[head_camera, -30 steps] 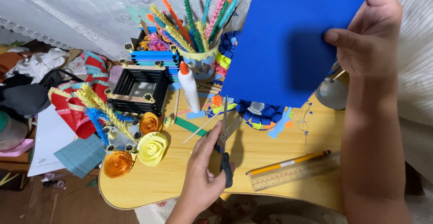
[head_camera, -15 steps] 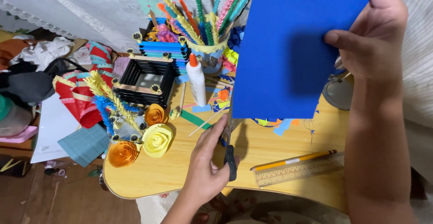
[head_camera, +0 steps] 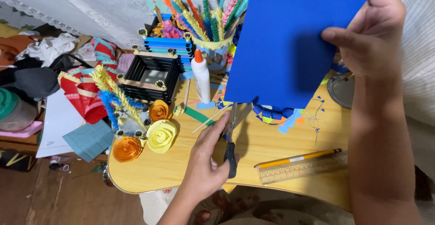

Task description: Creating decorative flowers by cutting, folding, and gluing blue paper strips onto a base.

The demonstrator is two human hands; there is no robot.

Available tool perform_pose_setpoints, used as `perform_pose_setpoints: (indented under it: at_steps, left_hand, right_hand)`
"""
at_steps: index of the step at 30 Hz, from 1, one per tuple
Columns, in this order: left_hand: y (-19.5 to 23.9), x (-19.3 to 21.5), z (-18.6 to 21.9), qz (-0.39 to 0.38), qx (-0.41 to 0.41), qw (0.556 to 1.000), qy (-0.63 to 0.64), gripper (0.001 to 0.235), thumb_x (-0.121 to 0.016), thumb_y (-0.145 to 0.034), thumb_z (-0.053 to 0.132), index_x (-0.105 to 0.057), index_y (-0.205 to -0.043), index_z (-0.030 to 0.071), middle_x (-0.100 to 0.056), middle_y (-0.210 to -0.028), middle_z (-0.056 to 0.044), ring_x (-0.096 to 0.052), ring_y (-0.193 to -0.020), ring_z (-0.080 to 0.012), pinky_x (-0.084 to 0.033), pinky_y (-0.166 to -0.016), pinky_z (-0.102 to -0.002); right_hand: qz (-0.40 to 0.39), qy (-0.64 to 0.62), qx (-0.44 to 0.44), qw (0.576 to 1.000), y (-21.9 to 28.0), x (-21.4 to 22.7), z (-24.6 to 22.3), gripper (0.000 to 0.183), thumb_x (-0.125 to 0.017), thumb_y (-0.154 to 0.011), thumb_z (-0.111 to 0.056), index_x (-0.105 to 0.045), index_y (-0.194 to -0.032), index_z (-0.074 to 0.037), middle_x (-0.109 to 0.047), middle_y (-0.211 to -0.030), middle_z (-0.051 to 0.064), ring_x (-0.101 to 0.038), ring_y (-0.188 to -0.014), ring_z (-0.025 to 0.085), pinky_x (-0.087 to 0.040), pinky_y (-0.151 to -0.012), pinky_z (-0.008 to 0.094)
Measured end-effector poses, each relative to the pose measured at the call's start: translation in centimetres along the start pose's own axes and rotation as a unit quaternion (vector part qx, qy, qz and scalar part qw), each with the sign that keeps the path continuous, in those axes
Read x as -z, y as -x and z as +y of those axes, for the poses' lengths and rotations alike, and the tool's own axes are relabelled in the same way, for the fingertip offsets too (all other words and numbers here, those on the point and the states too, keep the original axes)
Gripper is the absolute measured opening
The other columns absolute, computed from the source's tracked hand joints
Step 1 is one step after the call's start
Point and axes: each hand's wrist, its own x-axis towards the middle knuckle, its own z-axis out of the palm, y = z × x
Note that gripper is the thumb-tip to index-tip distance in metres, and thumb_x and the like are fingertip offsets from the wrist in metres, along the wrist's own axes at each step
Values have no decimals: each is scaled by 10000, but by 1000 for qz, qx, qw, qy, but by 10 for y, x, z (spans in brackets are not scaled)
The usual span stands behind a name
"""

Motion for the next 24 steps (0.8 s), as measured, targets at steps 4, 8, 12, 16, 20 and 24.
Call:
perform_pose_setpoints:
  at_steps: [4,8,12,16,20,24]
  left_hand:
    - [-1,1,-7,13,-21,1000,16,820,-681,-819,75,-389,-1574,204,-577,-1476,-107,-501,-1399,-257,-493,-1061,-399]
    - [-3,0,-9,22,-20,999,22,815,-662,-817,67,-387,-1574,187,-550,-1517,-115,-494,-1416,-255,-464,-1097,-401]
    - [-5,0,-10,23,-14,999,35,812,-650,-814,67,-385,-1573,181,-529,-1551,-106,-454,-1455,-257,-500,-1066,-378]
    - [-6,0,-12,23,7,999,37,807,-678,-808,96,-402,-1562,178,-529,-1539,-113,-501,-1418,-247,-570,-994,-354]
    - [-6,1,-11,20,57,997,51,812,-692,-804,115,-403,-1554,226,-538,-1487,-99,-544,-1365,-221,-675,-634,-313]
    - [-6,-1,-16,29,44,997,63,800,-697,-808,102,-415,-1550,202,-550,-1473,-99,-533,-1376,-222,-689,-766,-331]
  right_hand:
    - [11,-29,18,999,-3,-7,7,903,-767,-877,-9,-323,-1649,143,-495,-1527,256,-516,-1294,247,-471,-1022,312]
    - [-38,-87,78,992,-9,-16,-1,825,-661,-866,25,-286,-1594,128,-378,-1601,287,-385,-1543,386,-367,-1379,521]
    - [-41,-68,30,996,-6,-17,0,861,-670,-865,71,-249,-1609,166,-400,-1595,365,-441,-1468,395,-432,-1218,439]
    - [-39,-60,17,997,-4,-14,7,880,-691,-863,63,-257,-1622,167,-439,-1572,368,-481,-1420,369,-461,-1147,400]
    - [-23,-4,-13,1000,-2,-14,11,907,-755,-893,0,-281,-1648,170,-559,-1258,231,-407,-672,34,-247,-522,157]
    - [-40,-23,16,999,-4,-17,9,878,-722,-897,55,-258,-1635,164,-436,-1618,361,-533,-1243,271,-438,-816,245]
